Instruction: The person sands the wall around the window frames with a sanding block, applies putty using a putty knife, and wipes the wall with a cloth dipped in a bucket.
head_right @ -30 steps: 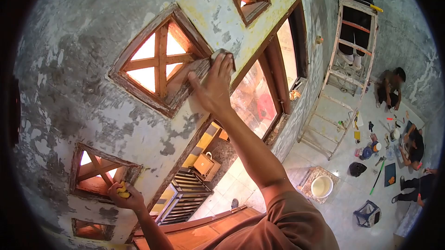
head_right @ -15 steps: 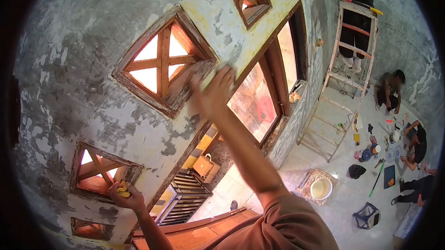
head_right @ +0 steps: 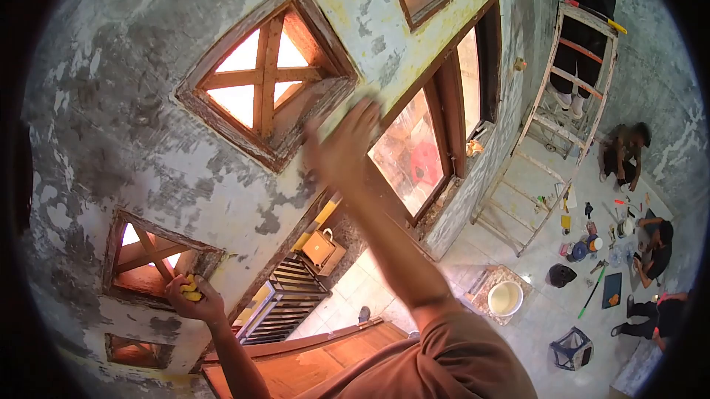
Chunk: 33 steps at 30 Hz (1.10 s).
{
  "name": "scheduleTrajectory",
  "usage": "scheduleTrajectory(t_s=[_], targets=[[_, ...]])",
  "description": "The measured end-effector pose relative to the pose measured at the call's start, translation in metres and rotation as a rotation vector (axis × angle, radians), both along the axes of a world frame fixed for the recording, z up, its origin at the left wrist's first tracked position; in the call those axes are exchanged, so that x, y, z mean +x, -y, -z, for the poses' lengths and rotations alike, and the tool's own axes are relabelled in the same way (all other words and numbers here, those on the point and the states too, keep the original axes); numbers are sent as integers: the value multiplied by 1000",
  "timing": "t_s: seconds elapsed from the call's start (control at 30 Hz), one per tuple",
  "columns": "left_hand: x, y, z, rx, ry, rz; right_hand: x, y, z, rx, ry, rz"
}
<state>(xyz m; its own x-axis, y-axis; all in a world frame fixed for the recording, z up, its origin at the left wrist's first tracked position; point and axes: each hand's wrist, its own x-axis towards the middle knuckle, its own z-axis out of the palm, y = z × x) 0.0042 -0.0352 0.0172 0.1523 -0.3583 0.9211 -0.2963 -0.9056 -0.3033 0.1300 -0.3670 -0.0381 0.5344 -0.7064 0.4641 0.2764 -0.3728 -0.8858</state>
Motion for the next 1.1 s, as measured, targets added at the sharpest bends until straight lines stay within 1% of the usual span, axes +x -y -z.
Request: scheduleTrajectory(t_s=[0.03, 0.1, 0.13, 0.2, 0.27, 0.3, 0.33, 0.37, 0.4, 0.43, 0.5, 0.57, 0.63, 0.67, 0.73, 0.77, 0.8, 0.83, 0.9, 0.93, 0.97, 1.03, 1.1], targets=[[1, -1, 2, -5, 6, 4, -22, -45, 6, -99, 19, 25], [0, -5, 4, -13, -14, -21, -86, -110, 10, -198, -45, -290], [2, -8, 5, -6, -4, -10, -93, -121, 15, -184, -46, -285], [3, -8, 6, 9, -4, -4, -101, -135, 21, -259, -59, -438], [0, -10, 5, 6, 4, -18, -73, -92, 2, -246, -162, -270], [0, -9, 4, -3, -8, 9, -45, -68, 12, -282, -46, -90], [-1, -8, 4, -16, -20, 34, -27, -41, 3, -241, 10, 5], [-2, -6, 5, -27, -17, 20, -23, -19, -6, -84, 49, -67], [-2, -4, 4, -39, -38, 19, -22, -11, -11, -77, 1, -84], [-2, -3, 3, -51, -55, 21, -19, -12, -7, -86, 9, -93], [-1, -4, 3, -63, -43, 22, -10, -17, 3, -235, 47, 3], [-2, -2, 2, -58, -51, 27, -4, -17, 8, -254, 50, 21], [1, 1, -3, -50, -39, 23, -11, -19, 1, -75, 40, -81], [-2, 1, -1, -46, -37, 26, -15, -30, 2, -22, 44, -94], [-4, -2, 1, -51, -47, 33, -37, -81, 14, -303, 118, -64], [-2, -2, 1, -57, -48, 44, -66, -113, 20, -304, 61, -204], [-2, -5, 3, -54, -45, 35, -90, -140, 26, -373, -44, -346], [-2, -4, 4, -53, -48, 33, -88, -139, 28, -372, -46, -349], [-2, -4, 2, -46, -45, 41, -76, -132, 33, -438, 54, -277], [-2, -3, 1, -42, -40, 42, -61, -109, 27, -299, 11, -301], [-2, -2, 0, -42, -37, 42, -42, -91, 22, -225, -29, -170], [-7, 0, 0, -60, -51, 49, -38, -82, 14, -155, -41, -137], [-4, 0, 0, -50, -65, 41, -63, -110, 9, -279, 105, -206]])
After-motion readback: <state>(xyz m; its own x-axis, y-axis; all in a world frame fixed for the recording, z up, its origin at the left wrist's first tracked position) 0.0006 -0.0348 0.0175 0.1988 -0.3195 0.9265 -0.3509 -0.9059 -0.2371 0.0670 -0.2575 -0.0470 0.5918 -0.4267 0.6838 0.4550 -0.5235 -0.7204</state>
